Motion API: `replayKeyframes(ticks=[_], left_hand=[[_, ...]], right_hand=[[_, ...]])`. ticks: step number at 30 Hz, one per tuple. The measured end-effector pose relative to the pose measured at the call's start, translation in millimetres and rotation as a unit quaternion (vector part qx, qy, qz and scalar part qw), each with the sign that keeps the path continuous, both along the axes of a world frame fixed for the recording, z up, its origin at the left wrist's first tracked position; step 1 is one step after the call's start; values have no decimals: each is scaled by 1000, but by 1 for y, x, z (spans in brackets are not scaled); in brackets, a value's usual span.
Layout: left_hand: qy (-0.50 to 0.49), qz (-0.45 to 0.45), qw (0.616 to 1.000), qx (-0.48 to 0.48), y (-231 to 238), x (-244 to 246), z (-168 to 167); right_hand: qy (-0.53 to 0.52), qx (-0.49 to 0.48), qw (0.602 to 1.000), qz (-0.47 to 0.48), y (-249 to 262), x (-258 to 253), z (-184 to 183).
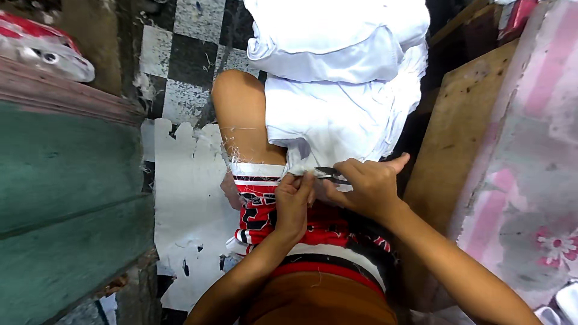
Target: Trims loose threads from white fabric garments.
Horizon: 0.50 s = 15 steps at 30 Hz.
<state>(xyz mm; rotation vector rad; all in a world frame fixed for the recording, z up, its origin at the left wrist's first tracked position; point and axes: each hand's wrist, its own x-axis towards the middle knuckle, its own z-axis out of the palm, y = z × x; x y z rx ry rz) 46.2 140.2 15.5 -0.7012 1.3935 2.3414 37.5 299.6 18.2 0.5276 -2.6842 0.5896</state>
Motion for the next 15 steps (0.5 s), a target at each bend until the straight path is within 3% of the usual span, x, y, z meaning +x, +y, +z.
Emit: replayKeyframes(ticks=[9, 15], left_hand=[[-10, -6, 1000, 4, 0, 1, 5], [-13, -8, 1000, 9, 0, 1, 5]], right_hand=[[45, 17, 999, -13, -4, 2, -1], [91, -18, 995, 32, 6, 3, -6]])
